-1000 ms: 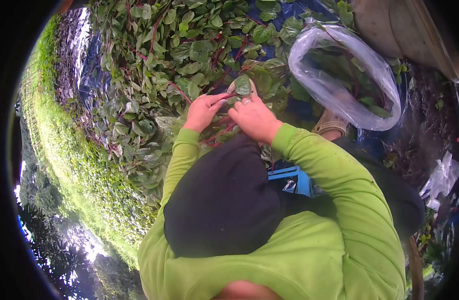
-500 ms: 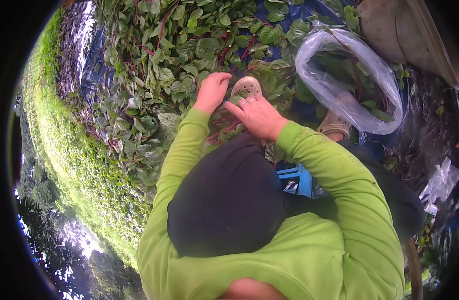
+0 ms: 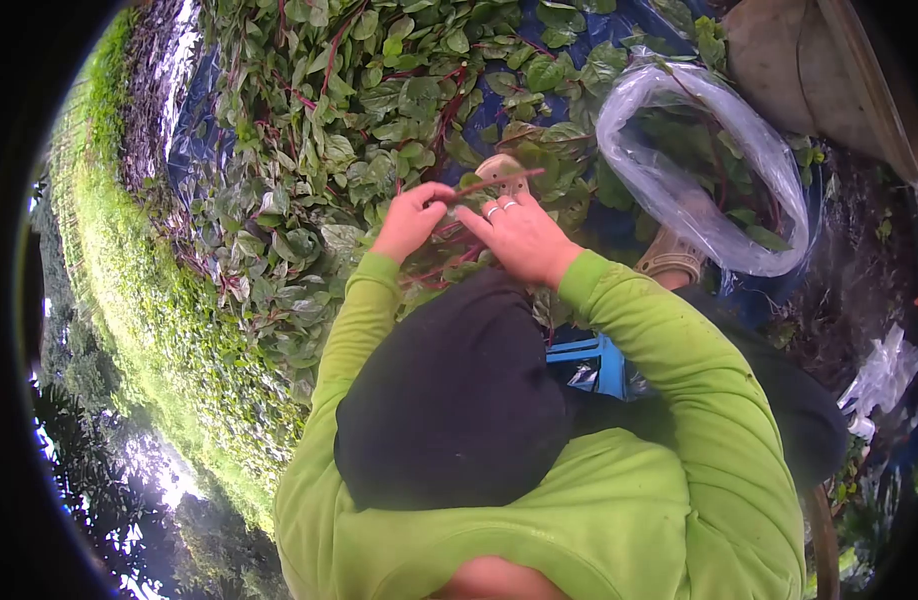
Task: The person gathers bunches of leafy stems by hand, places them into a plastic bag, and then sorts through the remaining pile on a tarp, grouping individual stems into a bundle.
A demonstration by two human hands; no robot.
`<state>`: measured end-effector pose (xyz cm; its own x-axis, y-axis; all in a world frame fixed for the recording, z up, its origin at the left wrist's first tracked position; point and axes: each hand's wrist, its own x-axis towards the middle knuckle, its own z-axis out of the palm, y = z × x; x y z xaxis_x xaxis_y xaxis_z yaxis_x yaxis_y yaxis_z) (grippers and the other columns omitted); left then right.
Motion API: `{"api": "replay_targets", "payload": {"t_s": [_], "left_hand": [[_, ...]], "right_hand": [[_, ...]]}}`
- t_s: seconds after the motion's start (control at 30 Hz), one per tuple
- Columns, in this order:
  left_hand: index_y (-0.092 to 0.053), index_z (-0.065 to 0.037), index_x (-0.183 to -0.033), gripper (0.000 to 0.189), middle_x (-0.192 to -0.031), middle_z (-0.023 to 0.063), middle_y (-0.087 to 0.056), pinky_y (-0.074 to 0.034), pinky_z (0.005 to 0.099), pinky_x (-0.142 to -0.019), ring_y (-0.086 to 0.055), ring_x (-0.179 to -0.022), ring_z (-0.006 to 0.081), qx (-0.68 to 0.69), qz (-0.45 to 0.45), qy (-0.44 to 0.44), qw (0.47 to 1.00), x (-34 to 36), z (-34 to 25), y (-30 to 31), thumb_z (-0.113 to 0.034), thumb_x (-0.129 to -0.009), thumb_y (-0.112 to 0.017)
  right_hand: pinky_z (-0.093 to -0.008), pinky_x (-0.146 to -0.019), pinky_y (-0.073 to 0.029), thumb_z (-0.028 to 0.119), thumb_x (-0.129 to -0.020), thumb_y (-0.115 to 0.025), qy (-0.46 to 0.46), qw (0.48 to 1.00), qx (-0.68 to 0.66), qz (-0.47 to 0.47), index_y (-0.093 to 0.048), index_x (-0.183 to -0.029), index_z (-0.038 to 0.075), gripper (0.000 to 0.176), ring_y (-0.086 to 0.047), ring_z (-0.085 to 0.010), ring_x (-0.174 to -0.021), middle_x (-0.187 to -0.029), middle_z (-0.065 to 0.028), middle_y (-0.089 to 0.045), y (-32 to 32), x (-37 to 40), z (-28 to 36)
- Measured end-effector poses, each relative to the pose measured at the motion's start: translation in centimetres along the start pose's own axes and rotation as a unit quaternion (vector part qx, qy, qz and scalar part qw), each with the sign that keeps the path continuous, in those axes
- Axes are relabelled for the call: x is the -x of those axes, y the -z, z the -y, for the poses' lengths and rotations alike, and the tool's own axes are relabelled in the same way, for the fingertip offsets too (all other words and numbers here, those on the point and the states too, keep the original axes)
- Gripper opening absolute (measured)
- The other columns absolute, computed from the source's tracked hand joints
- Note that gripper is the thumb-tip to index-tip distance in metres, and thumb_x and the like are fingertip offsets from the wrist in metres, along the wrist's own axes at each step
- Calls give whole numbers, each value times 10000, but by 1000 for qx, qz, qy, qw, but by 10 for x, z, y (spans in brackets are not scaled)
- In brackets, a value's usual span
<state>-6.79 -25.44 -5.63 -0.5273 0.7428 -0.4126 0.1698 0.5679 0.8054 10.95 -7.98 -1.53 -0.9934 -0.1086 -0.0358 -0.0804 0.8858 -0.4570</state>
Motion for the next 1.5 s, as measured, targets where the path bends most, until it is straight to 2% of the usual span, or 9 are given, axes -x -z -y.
{"api": "replay_targets", "payload": {"t_s": [0.1, 0.2, 0.33, 0.37, 0.47, 0.6, 1.07, 1.33, 1.5], "left_hand": [[-739, 9, -1136, 310, -1057, 34, -754, -524, 254, -864, -661, -938, 115, 198, 109, 156, 962, 33, 7, 7, -77, -907, -549], [-746, 25, -1113, 321, -1023, 31, -751, -508, 246, -869, -658, -918, 119, 240, 103, 184, 948, 44, -8, 7, -90, -898, -536], [-771, 13, -1044, 310, -936, 37, -751, -530, 309, -814, -664, -853, 150, 90, 161, 112, 976, 13, 0, 15, -111, -880, -539], [-776, -7, -1028, 290, -915, 78, -753, -536, 326, -792, -678, -831, 173, -23, 131, 67, 989, -2, -3, 17, -143, -887, -561], [-742, -31, -1046, 230, -983, 146, -740, -544, 408, -841, -693, -945, 313, -221, -191, -51, 955, -58, -10, 0, -202, -915, -662], [-702, -44, -1081, 245, -1056, 162, -702, -554, 452, -891, -683, -1003, 360, -399, -220, -96, 885, -99, -19, -16, -238, -931, -685], [-754, -34, -1027, 143, -963, 163, -678, -513, 419, -894, -640, -984, 357, -146, 81, -146, 975, -30, -39, -11, -46, -916, -666], [-743, -13, -1054, 168, -947, 92, -705, -525, 373, -822, -643, -866, 213, -12, 225, -12, 974, -42, -39, 7, -37, -905, -670], [-742, -8, -1050, 176, -941, -13, -660, -505, 283, -722, -582, -785, 90, 70, 189, 55, 978, -37, -27, -2, 12, -922, -623]], "right_hand": [[-463, -955, -471, 112, -864, -608, -10, 1000, 5, -18, -546, -1415, 55, 557, -636, -304, -1086, -1138, -125, -655, -4, 0, 2], [-476, -947, -470, 112, -858, -611, -15, 1000, 20, -17, -564, -1370, 46, 518, -630, -315, -1106, -1155, -143, -649, 0, -3, 5], [-478, -941, -471, 112, -854, -607, -17, 999, 9, -28, -598, -1291, 56, 441, -634, -324, -1084, -1117, -142, -657, -3, -8, 4], [-478, -953, -469, 114, -857, -606, -24, 1000, 2, 17, -602, -1285, 59, 431, -636, -324, -1082, -1103, -137, -660, -3, -8, 4], [-477, -983, -465, 117, -867, -600, -29, 996, -4, 82, -610, -1268, 66, 405, -643, -320, -1075, -1062, -123, -671, 4, -15, 6], [-475, -991, -460, 112, -882, -582, -14, 999, 24, 28, -613, -1255, 70, 377, -645, -310, -1072, -1050, -124, -672, -1, -9, 6], [-405, -973, -449, 167, -881, -571, 14, 996, 83, -22, -638, -1093, 43, 255, -600, -267, -1070, -1093, -112, -643, -5, -9, 9], [-446, -1028, -433, 167, -873, -579, 30, 989, 99, -106, -638, -1161, -5, 340, -597, -308, -1134, -1250, -175, -640, -5, -8, 9], [-444, -1018, -433, 169, -880, -593, 9, 995, 100, 19, -623, -1120, 23, 283, -617, -291, -1084, -1142, -161, -667, 0, -11, 12]]}}
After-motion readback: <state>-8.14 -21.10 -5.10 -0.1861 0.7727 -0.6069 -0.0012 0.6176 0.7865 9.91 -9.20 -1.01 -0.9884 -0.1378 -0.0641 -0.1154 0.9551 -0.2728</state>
